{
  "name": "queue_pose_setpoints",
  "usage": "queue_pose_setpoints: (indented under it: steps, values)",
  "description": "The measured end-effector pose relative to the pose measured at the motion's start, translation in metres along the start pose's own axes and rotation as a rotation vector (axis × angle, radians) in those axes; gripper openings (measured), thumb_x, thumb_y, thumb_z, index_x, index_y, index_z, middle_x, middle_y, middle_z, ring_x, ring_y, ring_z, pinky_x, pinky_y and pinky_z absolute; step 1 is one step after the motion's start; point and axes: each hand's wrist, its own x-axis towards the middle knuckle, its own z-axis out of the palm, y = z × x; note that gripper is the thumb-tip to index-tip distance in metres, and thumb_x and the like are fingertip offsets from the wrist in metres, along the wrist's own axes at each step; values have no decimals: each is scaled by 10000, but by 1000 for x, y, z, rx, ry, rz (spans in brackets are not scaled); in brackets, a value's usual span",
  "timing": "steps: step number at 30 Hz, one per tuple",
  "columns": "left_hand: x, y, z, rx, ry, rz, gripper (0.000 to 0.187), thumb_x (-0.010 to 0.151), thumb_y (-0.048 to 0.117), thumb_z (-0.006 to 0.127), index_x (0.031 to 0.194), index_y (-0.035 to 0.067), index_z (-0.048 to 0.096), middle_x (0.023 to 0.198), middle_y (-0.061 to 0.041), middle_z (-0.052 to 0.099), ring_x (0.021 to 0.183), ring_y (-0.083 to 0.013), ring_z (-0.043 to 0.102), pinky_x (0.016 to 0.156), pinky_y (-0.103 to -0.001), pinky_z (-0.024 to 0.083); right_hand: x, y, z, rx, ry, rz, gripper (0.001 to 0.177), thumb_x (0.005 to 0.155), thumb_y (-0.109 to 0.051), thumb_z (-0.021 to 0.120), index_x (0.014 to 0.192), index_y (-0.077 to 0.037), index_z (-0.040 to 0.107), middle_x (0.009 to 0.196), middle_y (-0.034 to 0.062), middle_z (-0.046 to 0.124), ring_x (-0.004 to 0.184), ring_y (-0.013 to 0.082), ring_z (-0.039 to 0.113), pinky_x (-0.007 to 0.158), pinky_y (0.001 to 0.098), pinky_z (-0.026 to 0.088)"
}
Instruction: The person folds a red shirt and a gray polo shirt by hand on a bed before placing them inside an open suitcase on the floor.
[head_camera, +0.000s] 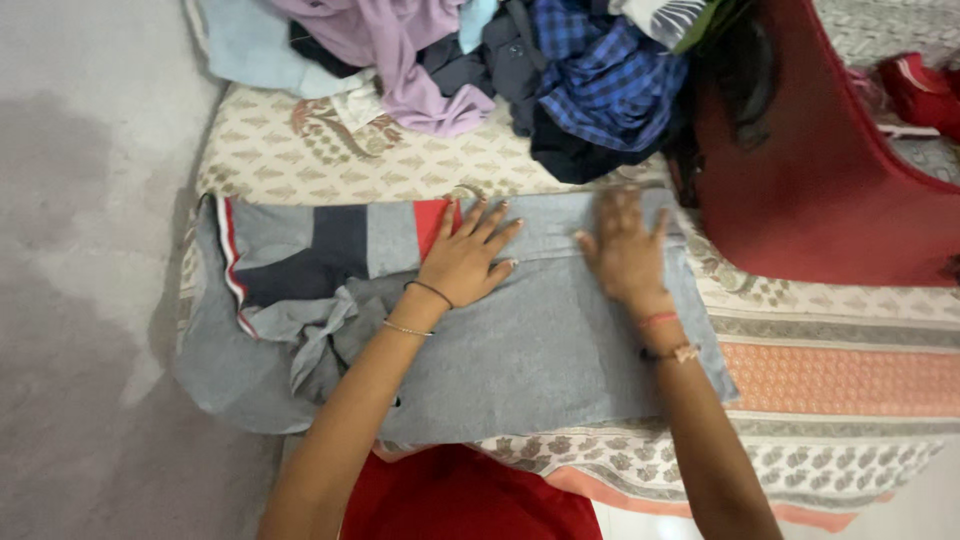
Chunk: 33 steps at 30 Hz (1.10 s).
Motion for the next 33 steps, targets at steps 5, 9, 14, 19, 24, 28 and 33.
queue_pose_setpoints:
  steps: [5, 9, 14, 19, 24, 28, 33]
  values:
    - [-2, -6, -1, 8, -91, -56, 693, 946, 543, 538, 1529, 181, 442, 1626, -131, 316, 1512, -403, 227, 1209, -611, 123, -4, -11, 10, 465, -44, -152, 715, 1016, -491, 453, 1558, -30, 391, 1626, 213, 354, 1509, 383, 305, 1153, 670, 219]
    - [-31, -37, -27, -24, -167, -57, 672, 1000, 541, 539, 1468, 61, 487, 1574, -215, 384, 1458, -406, 341, 1174, -509, 273, -5, 1, 15, 382, 140, -72, 678, 1067, -471, 510, 1520, 32, 473, 1597, 257, 420, 1489, 435, 364, 1191, 623, 296]
    - [-95, -102, -99, -468, 113, -131, 387, 1039, 277, 525, 1194, -27, 708, 1169, -197, 750, 1078, -313, 705, 921, -399, 563, -6, -72, -43, 529, 151, -252, 506, 933, -249, 717, 1377, -33, 606, 1471, 203, 564, 1424, 387, 486, 1182, 523, 392]
    - [-139, -148, -121, -833, -42, -474, 451, 1089, 337, 455, 1132, -27, 717, 1006, -134, 793, 881, -196, 768, 796, -314, 611, -41, -189, -123, 985, -127, -949, 726, 751, -400, 845, 1364, -98, 596, 1507, 189, 449, 1418, 409, 370, 1150, 570, 254]
    - [-166, -171, -117, -944, -94, -482, 586, 1085, 435, 349, 1195, -15, 709, 1112, -104, 787, 967, -186, 758, 818, -311, 600, -55, -234, -139, 748, -145, -960, 493, 735, -207, 769, 1206, -149, 638, 1393, 103, 566, 1381, 311, 475, 1188, 584, 248]
    - [-166, -172, -121, -960, -135, -434, 660, 1062, 501, 300, 1295, -1, 660, 1197, -115, 761, 1043, -213, 739, 888, -337, 582, -44, -238, -132, 1190, -178, -834, 365, 876, -95, 665, 1235, -65, 608, 1245, 116, 670, 1224, 288, 629, 1067, 495, 463]
    - [-160, -167, -131, -813, -217, -540, 785, 1030, 612, 240, 1324, 24, 668, 1246, -127, 740, 1196, -239, 676, 1039, -369, 484, -13, -223, -141, 2064, -436, -235, 146, 991, -101, 583, 1124, -61, 627, 919, 102, 681, 822, 181, 684, 738, 351, 596]
